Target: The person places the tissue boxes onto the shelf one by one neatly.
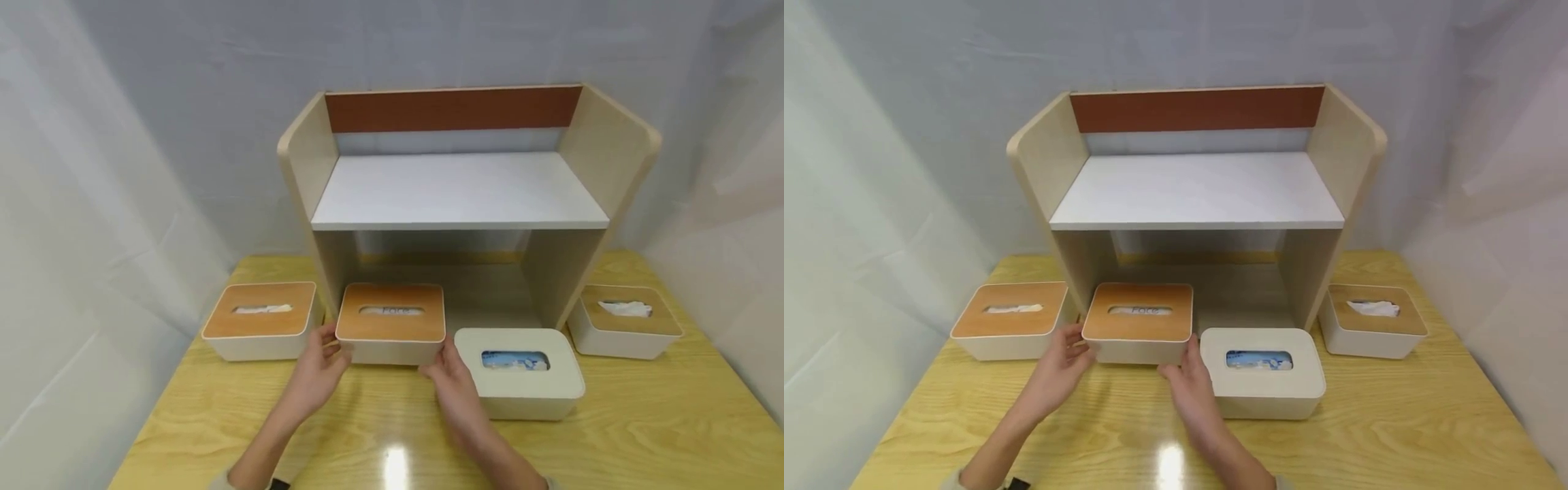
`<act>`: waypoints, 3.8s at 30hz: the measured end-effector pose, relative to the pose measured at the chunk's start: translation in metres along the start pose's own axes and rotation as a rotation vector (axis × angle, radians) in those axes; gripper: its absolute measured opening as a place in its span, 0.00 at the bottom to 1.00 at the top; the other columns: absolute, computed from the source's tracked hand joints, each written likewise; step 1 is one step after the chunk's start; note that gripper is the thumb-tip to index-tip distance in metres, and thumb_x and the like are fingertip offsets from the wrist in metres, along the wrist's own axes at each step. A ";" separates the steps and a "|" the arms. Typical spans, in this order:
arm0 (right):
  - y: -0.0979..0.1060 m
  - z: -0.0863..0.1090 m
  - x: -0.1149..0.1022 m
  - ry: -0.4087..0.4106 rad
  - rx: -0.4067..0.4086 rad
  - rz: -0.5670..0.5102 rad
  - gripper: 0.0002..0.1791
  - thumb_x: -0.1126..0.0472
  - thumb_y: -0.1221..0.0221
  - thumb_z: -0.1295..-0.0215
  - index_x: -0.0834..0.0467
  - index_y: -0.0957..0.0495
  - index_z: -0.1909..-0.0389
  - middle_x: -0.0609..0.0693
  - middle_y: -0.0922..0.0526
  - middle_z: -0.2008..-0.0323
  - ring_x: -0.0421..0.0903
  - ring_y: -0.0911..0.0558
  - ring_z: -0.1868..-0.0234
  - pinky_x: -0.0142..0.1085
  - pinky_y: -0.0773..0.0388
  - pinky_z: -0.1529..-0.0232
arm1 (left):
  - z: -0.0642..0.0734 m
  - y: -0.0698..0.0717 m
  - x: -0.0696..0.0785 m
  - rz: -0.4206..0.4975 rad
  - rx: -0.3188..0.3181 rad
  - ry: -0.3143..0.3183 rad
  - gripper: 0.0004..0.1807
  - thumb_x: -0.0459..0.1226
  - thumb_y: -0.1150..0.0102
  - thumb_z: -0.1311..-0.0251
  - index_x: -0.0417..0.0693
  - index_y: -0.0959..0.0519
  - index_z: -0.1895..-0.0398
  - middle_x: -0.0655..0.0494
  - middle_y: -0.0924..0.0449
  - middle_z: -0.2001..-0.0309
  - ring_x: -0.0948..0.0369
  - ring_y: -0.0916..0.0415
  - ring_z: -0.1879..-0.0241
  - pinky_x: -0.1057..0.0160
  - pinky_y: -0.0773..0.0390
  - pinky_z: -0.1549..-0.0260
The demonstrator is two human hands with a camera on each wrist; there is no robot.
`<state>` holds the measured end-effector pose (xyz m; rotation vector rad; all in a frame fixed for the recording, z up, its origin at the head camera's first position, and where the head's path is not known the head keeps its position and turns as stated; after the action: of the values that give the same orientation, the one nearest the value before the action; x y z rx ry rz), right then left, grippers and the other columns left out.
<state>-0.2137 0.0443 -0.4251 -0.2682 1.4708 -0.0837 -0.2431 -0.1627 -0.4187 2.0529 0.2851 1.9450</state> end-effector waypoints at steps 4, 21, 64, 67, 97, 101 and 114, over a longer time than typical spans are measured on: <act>0.001 -0.005 -0.002 -0.027 -0.040 -0.053 0.44 0.68 0.54 0.31 0.62 0.69 0.21 0.58 0.65 0.21 0.53 0.62 0.21 0.51 0.62 0.24 | 0.000 -0.001 0.000 -0.032 -0.012 0.005 0.34 0.30 0.46 0.33 0.30 0.47 0.28 0.30 0.44 0.30 0.34 0.41 0.32 0.42 0.37 0.33; 0.005 -0.024 -0.016 -0.101 -0.090 -0.274 0.07 0.70 0.58 0.31 0.60 0.37 0.70 0.59 0.75 0.22 0.56 0.71 0.22 0.49 0.67 0.23 | -0.008 -0.015 0.000 0.012 -0.048 0.026 0.45 0.30 0.45 0.34 0.29 0.62 0.24 0.27 0.56 0.26 0.32 0.49 0.29 0.40 0.42 0.32; 0.014 -0.068 -0.009 -0.178 -0.035 -0.477 0.44 0.71 0.63 0.31 0.63 0.81 0.25 0.62 0.89 0.27 0.59 0.78 0.25 0.50 0.73 0.25 | -0.036 -0.035 -0.007 -0.018 -0.109 0.074 0.54 0.34 0.45 0.37 0.38 0.74 0.23 0.34 0.70 0.22 0.37 0.39 0.32 0.43 0.29 0.39; 0.016 -0.070 -0.008 -0.190 -0.019 -0.489 0.44 0.70 0.62 0.31 0.62 0.79 0.24 0.61 0.89 0.27 0.61 0.77 0.25 0.50 0.72 0.25 | -0.039 -0.035 -0.008 -0.009 -0.103 0.074 0.54 0.33 0.45 0.37 0.37 0.75 0.23 0.33 0.71 0.22 0.36 0.39 0.32 0.43 0.30 0.38; 0.019 -0.080 -0.005 -0.204 0.024 -0.498 0.43 0.70 0.61 0.31 0.63 0.76 0.23 0.64 0.81 0.24 0.63 0.74 0.24 0.51 0.68 0.24 | -0.051 -0.038 -0.014 0.069 -0.121 0.090 0.55 0.32 0.47 0.36 0.42 0.80 0.24 0.36 0.78 0.22 0.34 0.44 0.30 0.43 0.31 0.37; 0.020 -0.079 -0.009 -0.194 0.035 -0.515 0.39 0.70 0.61 0.32 0.67 0.67 0.23 0.61 0.82 0.24 0.62 0.74 0.24 0.51 0.68 0.24 | -0.049 -0.037 -0.012 0.063 -0.121 0.080 0.55 0.33 0.46 0.37 0.42 0.79 0.23 0.36 0.77 0.22 0.34 0.44 0.30 0.42 0.32 0.37; 0.032 -0.057 -0.033 -0.139 0.008 -0.406 0.39 0.70 0.62 0.29 0.64 0.69 0.22 0.68 0.70 0.24 0.60 0.64 0.23 0.49 0.64 0.23 | -0.032 -0.042 0.001 0.047 -0.129 0.067 0.56 0.34 0.44 0.37 0.47 0.76 0.21 0.34 0.71 0.22 0.34 0.42 0.31 0.39 0.31 0.39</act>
<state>-0.2770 0.0750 -0.4042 -0.5529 1.2608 -0.3909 -0.2724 -0.1202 -0.4309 1.9329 0.1233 2.0066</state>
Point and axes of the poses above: each hand's wrist, its own z-axis away from the middle knuckle, its own y-axis out of the back of the hand, x = y × z, the point moved 9 cm from there along -z, towards the middle knuckle
